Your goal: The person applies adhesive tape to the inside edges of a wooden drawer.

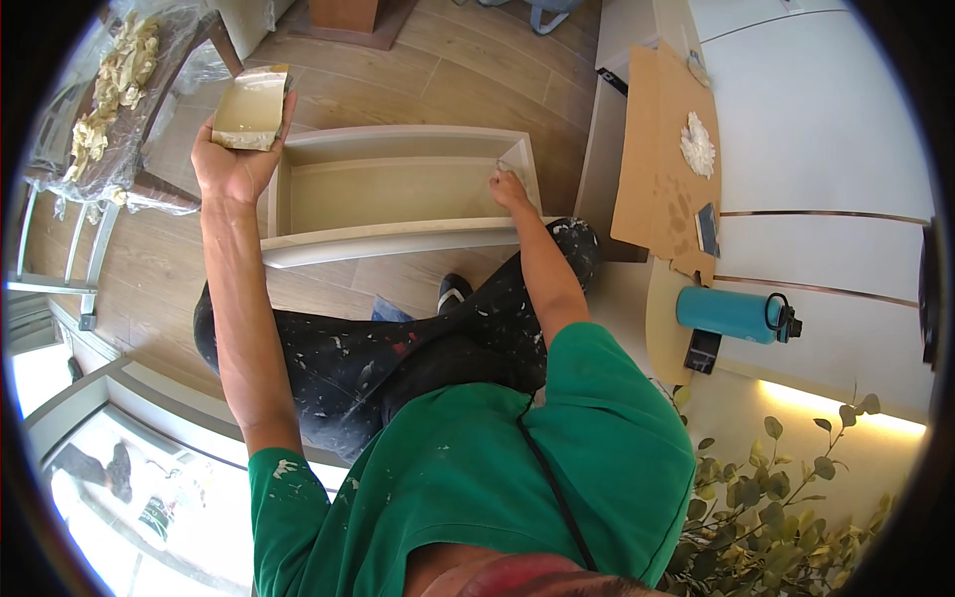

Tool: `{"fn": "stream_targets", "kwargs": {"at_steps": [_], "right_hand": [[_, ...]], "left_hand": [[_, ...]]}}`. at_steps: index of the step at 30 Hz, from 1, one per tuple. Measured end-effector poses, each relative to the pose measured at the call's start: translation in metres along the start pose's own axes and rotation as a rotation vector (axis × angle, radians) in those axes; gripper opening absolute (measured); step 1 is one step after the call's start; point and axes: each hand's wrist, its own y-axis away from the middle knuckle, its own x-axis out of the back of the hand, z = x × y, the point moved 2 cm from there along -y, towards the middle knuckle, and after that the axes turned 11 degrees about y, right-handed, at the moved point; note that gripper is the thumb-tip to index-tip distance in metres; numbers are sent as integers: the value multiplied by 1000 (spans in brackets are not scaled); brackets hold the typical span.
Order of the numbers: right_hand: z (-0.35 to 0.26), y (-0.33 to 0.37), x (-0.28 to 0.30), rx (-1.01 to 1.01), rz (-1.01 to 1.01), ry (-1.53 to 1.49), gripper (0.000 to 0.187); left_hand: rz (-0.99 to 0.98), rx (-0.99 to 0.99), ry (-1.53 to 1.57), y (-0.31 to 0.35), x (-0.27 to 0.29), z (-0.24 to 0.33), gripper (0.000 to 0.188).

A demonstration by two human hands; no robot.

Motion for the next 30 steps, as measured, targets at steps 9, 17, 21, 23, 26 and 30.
{"fn": "stream_targets", "kwargs": {"at_steps": [9, 17, 21, 23, 26, 30], "right_hand": [[-13, 41, 75, 210, 179, -356, 39], [-37, 226, 184, 393, 49, -1490, 55], [-34, 269, 231, 559, 186, -1693, 53], [-5, 265, 237, 626, 224, -1757, 50], [24, 287, 241, 545, 340, -1768, 46], [51, 316, 248, 230, 681, -1527, 35]], "left_hand": [[-75, 11, 47, -5, 9, 14, 47], [-47, 49, 91, 9, 7, -1, 50], [-76, 103, 74, 18, 16, -5, 51], [-151, 157, 13, 16, 14, -23, 51], [-248, 265, -94, -5, 28, -59, 45], [-302, 411, -146, 1, 20, -107, 44]]}}
